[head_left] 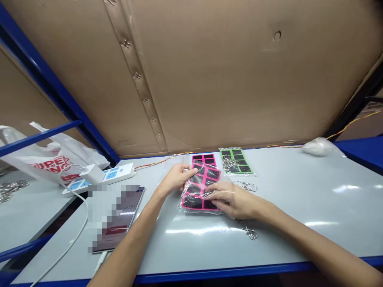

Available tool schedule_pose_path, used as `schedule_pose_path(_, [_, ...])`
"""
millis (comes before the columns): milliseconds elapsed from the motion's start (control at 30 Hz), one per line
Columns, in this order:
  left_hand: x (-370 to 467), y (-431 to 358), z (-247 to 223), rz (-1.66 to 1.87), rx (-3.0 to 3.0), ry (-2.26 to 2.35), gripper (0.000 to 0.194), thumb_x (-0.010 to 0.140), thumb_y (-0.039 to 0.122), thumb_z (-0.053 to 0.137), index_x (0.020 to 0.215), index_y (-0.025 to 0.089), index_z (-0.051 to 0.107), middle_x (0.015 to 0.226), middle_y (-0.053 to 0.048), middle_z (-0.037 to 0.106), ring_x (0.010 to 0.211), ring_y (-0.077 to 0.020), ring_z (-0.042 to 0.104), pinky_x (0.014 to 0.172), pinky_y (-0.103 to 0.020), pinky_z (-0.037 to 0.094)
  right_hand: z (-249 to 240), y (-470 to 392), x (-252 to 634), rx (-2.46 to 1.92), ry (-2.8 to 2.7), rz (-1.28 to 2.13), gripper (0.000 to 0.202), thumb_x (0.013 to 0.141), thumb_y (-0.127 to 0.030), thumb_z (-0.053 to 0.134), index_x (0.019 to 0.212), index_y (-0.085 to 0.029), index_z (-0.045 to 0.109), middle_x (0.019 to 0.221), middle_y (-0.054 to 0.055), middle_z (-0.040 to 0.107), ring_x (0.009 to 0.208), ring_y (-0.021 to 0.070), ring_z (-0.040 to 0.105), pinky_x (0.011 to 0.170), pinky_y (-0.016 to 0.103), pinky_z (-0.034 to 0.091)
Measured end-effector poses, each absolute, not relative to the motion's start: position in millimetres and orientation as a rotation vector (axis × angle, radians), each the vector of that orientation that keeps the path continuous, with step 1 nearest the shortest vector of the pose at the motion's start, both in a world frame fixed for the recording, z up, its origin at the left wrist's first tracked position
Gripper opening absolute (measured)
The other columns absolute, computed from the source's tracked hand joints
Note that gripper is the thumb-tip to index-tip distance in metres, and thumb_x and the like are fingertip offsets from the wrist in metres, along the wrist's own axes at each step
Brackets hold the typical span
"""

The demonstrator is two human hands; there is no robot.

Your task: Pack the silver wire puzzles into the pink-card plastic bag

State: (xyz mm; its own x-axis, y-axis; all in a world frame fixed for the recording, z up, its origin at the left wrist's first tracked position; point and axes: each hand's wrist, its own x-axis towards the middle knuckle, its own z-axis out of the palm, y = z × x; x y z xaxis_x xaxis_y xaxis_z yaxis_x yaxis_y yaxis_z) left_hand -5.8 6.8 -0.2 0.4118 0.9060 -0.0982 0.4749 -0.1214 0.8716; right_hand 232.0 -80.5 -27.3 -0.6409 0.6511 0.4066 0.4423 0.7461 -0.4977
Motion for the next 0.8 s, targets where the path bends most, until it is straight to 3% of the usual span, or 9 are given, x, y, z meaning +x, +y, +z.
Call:
schedule_pose_path(100, [-7.9,7.8,0.6,0.596,1.74,1.191,0.04,0.084,0.058,0.064,0.072,0.021,0.057,0.043,0.004,0.05,0.033,-0.0112,0.045,0.035,-0.022,0.029,-31.1,-83.2,240.3,-0.926,-2.34,0.522,0.03,0.096,-0.02,0.056,0.117,-0.031,0.074,0.116,0.007,0.072,0.096,0.0244,0.069,0.084,0.042,0.056])
schedule_pose_path(167, [-8.8,8.0,1.8,0.614,1.735,1.187,0.04,0.085,0.058,0.064,0.071,0.021,0.055,0.043,0.005,0.049,0.034,-0.0112,0.045,0.036,-0.022,0.029,-34.9,-87.0,248.3,-0.978,-2.295,0.566,0.03,0.095,-0.019,0.057,0.116,-0.032,0.074,0.112,0.006,0.074,0.096,0.0255,0.068,0.085,0.044,0.056])
schedule_pose_path(300, [-8.8,7.0,5.1,0.658,1.751,1.162,0.04,0.086,0.057,0.062,0.07,0.022,0.052,0.043,0.005,0.049,0.036,-0.0112,0.045,0.04,-0.023,0.033,-43.6,-96.5,261.8,-1.037,-2.256,0.597,0.035,0.097,-0.023,0.056,0.127,-0.035,0.068,0.13,0.002,0.069,0.121,0.0303,0.061,0.105,0.054,0.045])
schedule_pose_path(433, [-8.0,6.4,7.1,0.647,1.76,1.165,0.04,0.086,0.059,0.062,0.072,0.022,0.053,0.043,0.005,0.051,0.037,-0.0123,0.046,0.041,-0.024,0.035,-44.1,-104.4,269.1,-1.11,-2.325,0.599,0.043,0.101,-0.03,0.052,0.143,-0.035,0.054,0.146,-0.001,0.056,0.143,0.0321,0.04,0.118,0.059,0.029])
schedule_pose_path(500, [-8.4,7.1,6.9,0.646,1.755,1.158,0.04,0.086,0.059,0.061,0.072,0.022,0.052,0.043,0.005,0.051,0.037,-0.0124,0.046,0.04,-0.024,0.035,-42.0,-107.3,272.3,-1.117,-2.323,0.601,0.045,0.101,-0.032,0.053,0.146,-0.037,0.051,0.149,-0.002,0.052,0.146,0.0327,0.034,0.12,0.06,0.023])
schedule_pose_path(633, [-10.7,9.2,5.7,0.694,1.771,1.127,0.041,0.088,0.057,0.06,0.071,0.022,0.049,0.043,0.005,0.049,0.037,-0.011,0.045,0.041,-0.023,0.034,-38.7,-111.3,277.6,-1.167,-2.341,0.615,0.045,0.102,-0.037,0.05,0.147,-0.037,0.048,0.154,-0.002,0.046,0.146,0.0307,0.035,0.122,0.057,0.021])
schedule_pose_path(800, [-12.1,9.9,5.7,0.735,1.781,1.108,0.039,0.089,0.056,0.06,0.073,0.021,0.05,0.044,0.006,0.047,0.038,-0.0106,0.043,0.042,-0.023,0.034,-32.3,-114.6,278.3,-1.324,-2.474,0.653,0.052,0.103,-0.051,0.042,0.154,-0.039,0.036,0.164,-0.005,0.024,0.153,0.031,0.015,0.124,0.057,0.005])
